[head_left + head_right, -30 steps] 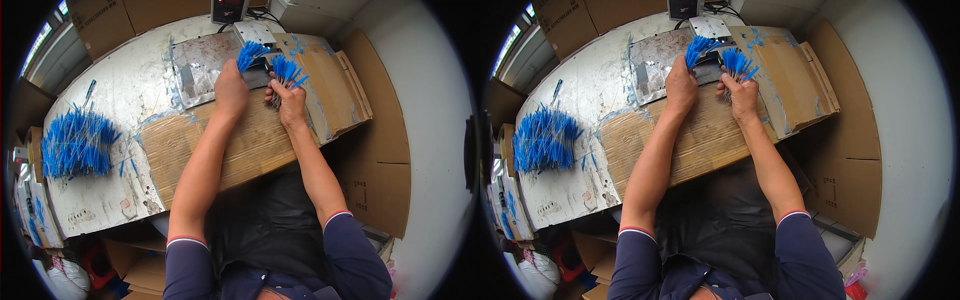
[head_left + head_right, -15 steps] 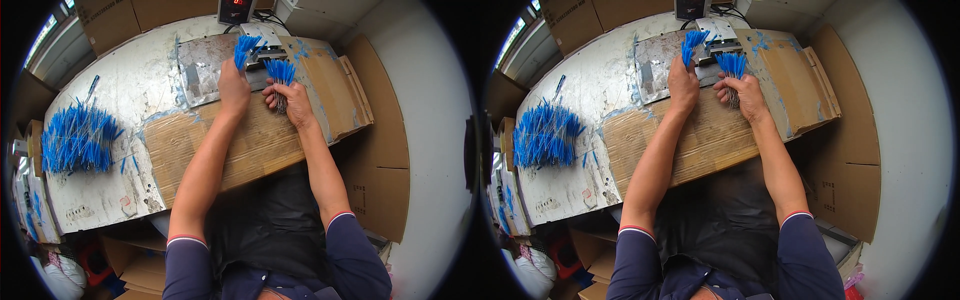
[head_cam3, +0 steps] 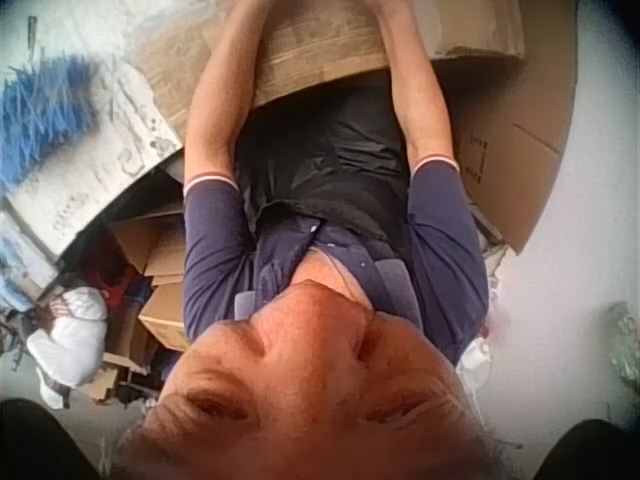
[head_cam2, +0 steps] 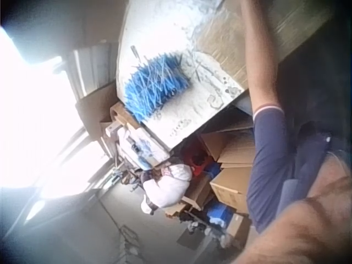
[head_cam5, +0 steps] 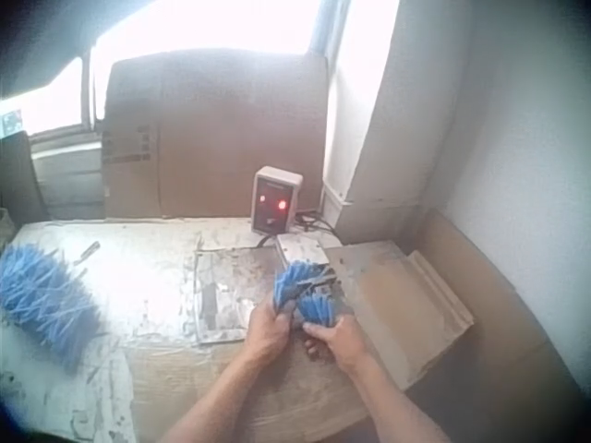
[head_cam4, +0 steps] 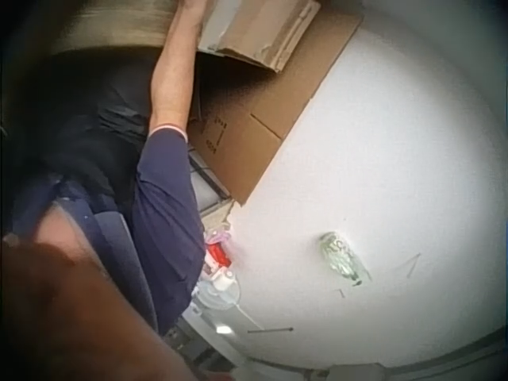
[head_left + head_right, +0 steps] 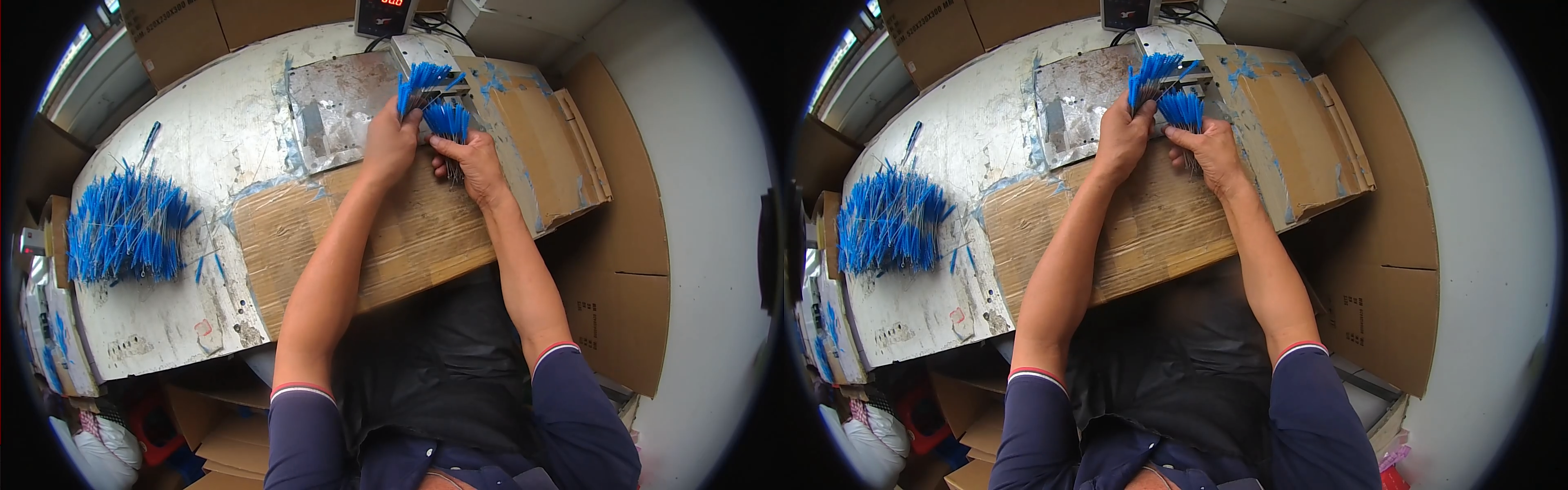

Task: Assembling blue plastic brush components using a manual press and organizing the bundles into cardboard boxes.

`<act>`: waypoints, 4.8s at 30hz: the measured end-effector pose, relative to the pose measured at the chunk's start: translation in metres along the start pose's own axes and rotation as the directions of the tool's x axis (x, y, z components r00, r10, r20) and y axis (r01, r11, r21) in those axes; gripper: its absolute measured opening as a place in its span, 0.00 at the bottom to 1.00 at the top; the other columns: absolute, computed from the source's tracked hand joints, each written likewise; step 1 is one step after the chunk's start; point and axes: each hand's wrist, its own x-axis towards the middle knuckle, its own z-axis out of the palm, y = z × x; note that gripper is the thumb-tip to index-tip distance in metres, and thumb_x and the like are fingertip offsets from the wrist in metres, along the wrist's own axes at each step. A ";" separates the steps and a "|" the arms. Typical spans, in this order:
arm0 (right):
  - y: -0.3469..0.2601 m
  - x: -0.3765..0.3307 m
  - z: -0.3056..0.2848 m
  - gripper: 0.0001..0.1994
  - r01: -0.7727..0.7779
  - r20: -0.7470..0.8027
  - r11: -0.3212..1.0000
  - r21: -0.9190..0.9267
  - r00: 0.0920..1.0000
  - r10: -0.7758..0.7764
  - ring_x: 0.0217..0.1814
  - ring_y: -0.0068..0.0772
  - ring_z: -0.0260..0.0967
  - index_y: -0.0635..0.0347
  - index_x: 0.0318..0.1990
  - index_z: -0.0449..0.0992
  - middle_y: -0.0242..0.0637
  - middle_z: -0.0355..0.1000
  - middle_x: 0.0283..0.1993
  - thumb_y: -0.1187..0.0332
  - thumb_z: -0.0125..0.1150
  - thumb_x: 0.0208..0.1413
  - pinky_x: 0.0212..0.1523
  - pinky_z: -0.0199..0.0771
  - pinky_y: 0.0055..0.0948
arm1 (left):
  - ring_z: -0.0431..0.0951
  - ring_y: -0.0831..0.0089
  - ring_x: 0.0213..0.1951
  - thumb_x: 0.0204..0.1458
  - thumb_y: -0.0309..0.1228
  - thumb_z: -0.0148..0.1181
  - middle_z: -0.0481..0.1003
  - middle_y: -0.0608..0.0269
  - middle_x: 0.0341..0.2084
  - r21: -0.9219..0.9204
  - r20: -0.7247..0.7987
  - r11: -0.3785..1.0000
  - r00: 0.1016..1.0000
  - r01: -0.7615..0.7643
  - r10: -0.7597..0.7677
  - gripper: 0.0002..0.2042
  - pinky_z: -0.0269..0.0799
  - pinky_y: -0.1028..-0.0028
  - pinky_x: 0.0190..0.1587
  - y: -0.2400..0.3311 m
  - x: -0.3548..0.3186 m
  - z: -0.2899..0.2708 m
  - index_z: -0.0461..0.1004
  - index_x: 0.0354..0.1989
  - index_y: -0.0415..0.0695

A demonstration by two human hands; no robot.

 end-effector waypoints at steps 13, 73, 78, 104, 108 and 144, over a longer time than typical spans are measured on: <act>0.011 -0.003 0.003 0.09 0.124 -0.078 0.966 0.229 0.991 -0.108 0.27 0.28 0.77 0.66 0.43 0.76 0.39 0.77 0.32 0.72 0.67 0.57 0.24 0.81 0.25 | 0.79 0.44 0.39 0.59 0.26 0.60 0.79 0.43 0.36 0.060 -0.116 0.995 0.989 -0.084 0.090 0.08 0.73 0.58 0.42 -0.009 0.000 0.008 0.76 0.44 0.38; 0.020 0.005 0.014 0.07 0.325 -0.421 0.932 0.157 0.876 -0.235 0.26 0.28 0.76 0.69 0.37 0.74 0.39 0.75 0.31 0.80 0.66 0.53 0.23 0.83 0.28 | 0.80 0.42 0.34 0.55 0.22 0.59 0.78 0.45 0.32 0.536 -0.276 0.823 0.883 -0.185 0.379 0.08 0.73 0.49 0.38 -0.012 0.000 -0.005 0.68 0.41 0.39; 0.014 0.011 0.020 0.05 0.304 -0.437 0.953 -0.001 0.857 -0.275 0.23 0.28 0.75 0.69 0.34 0.74 0.40 0.75 0.28 0.80 0.64 0.52 0.20 0.80 0.29 | 0.83 0.49 0.36 0.59 0.24 0.57 0.82 0.56 0.31 0.527 -0.319 0.836 0.876 -0.153 0.362 0.05 0.75 0.55 0.40 -0.010 -0.001 -0.005 0.71 0.42 0.42; 0.000 0.032 0.022 0.05 0.233 -0.484 0.951 0.204 0.868 -0.109 0.24 0.34 0.78 0.71 0.34 0.73 0.42 0.75 0.28 0.82 0.64 0.52 0.20 0.83 0.33 | 0.82 0.48 0.36 0.58 0.25 0.58 0.82 0.53 0.32 0.626 -0.306 0.771 0.872 -0.118 0.382 0.06 0.74 0.53 0.40 -0.009 -0.002 -0.002 0.74 0.43 0.44; 0.003 0.029 0.019 0.06 0.191 -0.468 0.943 0.271 0.883 -0.044 0.24 0.33 0.77 0.69 0.35 0.74 0.40 0.74 0.28 0.81 0.66 0.52 0.17 0.79 0.31 | 0.81 0.46 0.36 0.56 0.24 0.59 0.81 0.49 0.31 0.658 -0.222 0.742 0.909 -0.127 0.353 0.06 0.72 0.51 0.39 -0.013 -0.003 -0.005 0.73 0.41 0.43; 0.028 0.030 0.020 0.11 0.430 -0.532 0.896 -0.105 0.737 -0.416 0.25 0.20 0.65 0.62 0.32 0.74 0.29 0.71 0.24 0.64 0.63 0.62 0.28 0.66 0.26 | 0.84 0.71 0.36 0.68 0.25 0.50 0.82 0.57 0.36 0.108 -0.234 0.987 0.961 -0.122 0.145 0.07 0.78 0.72 0.40 0.010 -0.011 -0.017 0.70 0.50 0.37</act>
